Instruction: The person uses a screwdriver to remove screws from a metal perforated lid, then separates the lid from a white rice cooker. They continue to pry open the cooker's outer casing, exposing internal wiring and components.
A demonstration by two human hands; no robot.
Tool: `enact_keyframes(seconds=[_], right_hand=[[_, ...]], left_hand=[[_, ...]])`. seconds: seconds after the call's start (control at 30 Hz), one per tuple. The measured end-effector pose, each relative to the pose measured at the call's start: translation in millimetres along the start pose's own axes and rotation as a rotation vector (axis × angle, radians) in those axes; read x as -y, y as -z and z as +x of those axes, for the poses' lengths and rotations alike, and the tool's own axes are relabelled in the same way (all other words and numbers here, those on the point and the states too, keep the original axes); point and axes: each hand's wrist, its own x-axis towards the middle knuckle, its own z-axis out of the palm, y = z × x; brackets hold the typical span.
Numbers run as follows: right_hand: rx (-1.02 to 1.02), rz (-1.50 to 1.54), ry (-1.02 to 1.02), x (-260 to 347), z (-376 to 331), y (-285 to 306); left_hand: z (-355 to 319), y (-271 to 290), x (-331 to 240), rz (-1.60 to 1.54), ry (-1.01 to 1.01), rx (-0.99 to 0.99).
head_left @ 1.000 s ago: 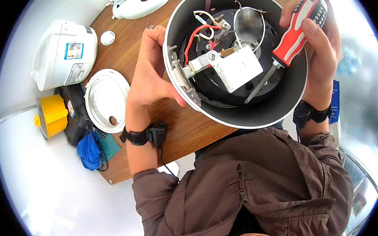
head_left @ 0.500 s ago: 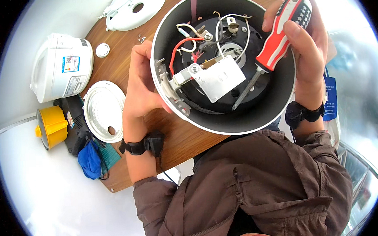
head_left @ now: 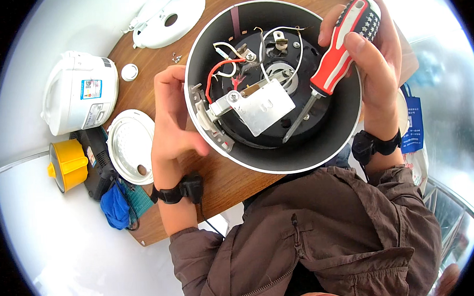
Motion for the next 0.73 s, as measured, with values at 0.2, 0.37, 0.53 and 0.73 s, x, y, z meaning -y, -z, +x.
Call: enact_keyframes(seconds=[0.2,0.37,0.53,0.73], right_hand=[[-0.018,0.03,0.059,-3.9,1.6,3.8],[-0.136,0.077,0.146,-2.1,1.2,3.3],[-0.083,0.076,0.208,2.9,-2.6,21.7],[0.032,0.107,0.108,-5.0,2.9,31.3]], left_hand=[[3.9,-11.5,-18.3,-0.003,-0.072,-0.143],[3.7,-50.0,-23.2,0.029,-0.146,-0.206],[-2.1,-50.6,-21.5,0.012,-0.162,-0.138],[2.1,-48.5,-15.9,-0.069,-0.183,-0.196]])
